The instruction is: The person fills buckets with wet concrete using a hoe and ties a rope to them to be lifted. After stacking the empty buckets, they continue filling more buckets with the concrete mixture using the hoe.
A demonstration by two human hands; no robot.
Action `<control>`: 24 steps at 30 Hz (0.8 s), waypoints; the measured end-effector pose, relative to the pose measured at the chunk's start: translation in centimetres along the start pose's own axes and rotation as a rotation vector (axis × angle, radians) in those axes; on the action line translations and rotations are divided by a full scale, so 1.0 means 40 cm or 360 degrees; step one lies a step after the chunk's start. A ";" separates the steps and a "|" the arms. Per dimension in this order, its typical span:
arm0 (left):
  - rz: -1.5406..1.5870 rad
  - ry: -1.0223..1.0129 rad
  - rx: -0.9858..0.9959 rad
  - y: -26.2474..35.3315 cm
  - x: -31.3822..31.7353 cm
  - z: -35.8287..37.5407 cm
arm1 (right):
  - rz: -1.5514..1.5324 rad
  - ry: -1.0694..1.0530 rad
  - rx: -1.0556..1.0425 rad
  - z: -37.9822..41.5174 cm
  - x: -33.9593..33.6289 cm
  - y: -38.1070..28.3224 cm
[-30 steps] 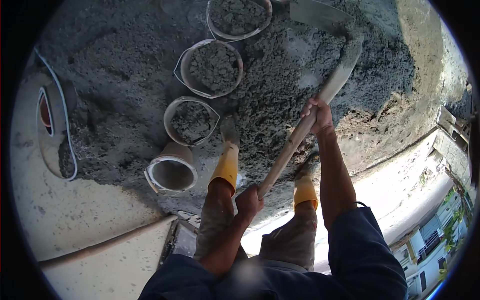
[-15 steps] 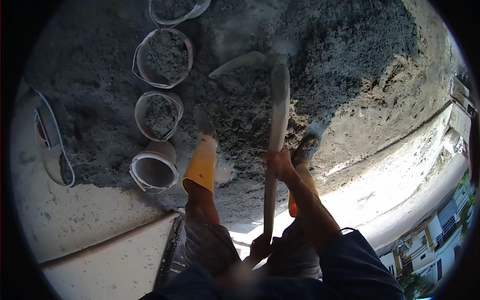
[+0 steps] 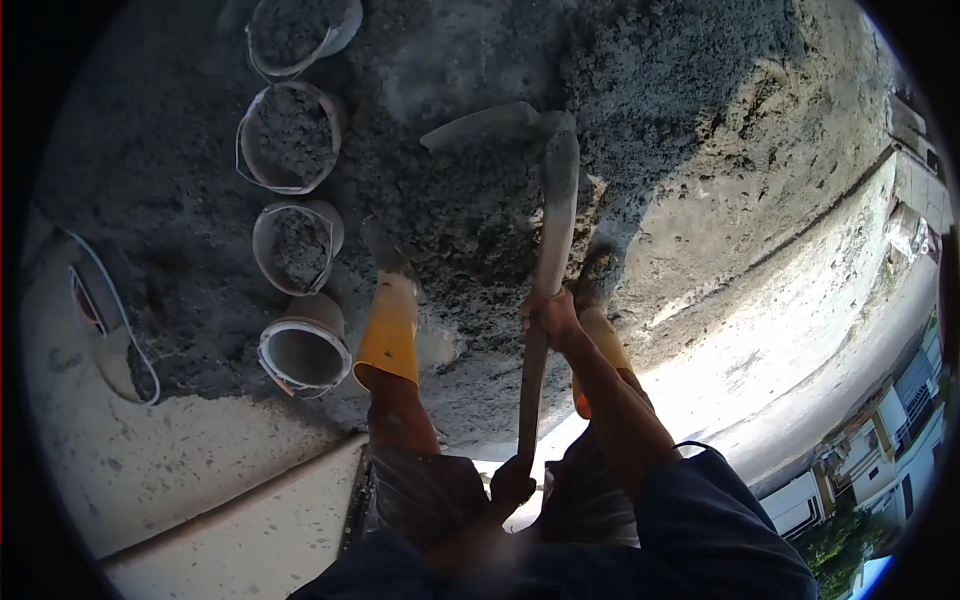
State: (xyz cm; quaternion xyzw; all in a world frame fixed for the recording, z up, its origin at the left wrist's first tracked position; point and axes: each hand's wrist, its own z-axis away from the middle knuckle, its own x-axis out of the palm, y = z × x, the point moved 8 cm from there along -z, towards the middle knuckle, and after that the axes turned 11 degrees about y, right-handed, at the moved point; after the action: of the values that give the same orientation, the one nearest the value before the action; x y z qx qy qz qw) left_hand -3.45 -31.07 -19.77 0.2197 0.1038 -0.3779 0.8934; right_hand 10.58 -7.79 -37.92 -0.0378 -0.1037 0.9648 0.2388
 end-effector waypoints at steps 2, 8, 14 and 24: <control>0.0054 -0.0105 -0.0148 -0.047 0.004 0.002 | 0.0010 0.0011 -0.0064 0.066 -0.012 -0.033; -0.0111 -0.0144 0.0363 0.201 -0.231 -0.207 | -0.0111 0.0605 -0.0675 0.185 -0.109 -0.461; -0.0028 -0.0451 0.0344 0.388 -0.690 -0.212 | -0.0125 0.0989 -0.0600 0.225 -0.050 -0.546; -0.0219 -0.0559 -0.0556 0.212 -0.942 0.088 | 0.0235 0.0523 0.0196 0.112 0.396 -0.003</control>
State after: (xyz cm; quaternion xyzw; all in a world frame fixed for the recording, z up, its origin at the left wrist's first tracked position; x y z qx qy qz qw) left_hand -23.38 -3.78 -0.75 -0.0145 0.0253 -0.4465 0.8943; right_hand -3.90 -1.09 -33.91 -0.1875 -0.0010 0.9651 0.1829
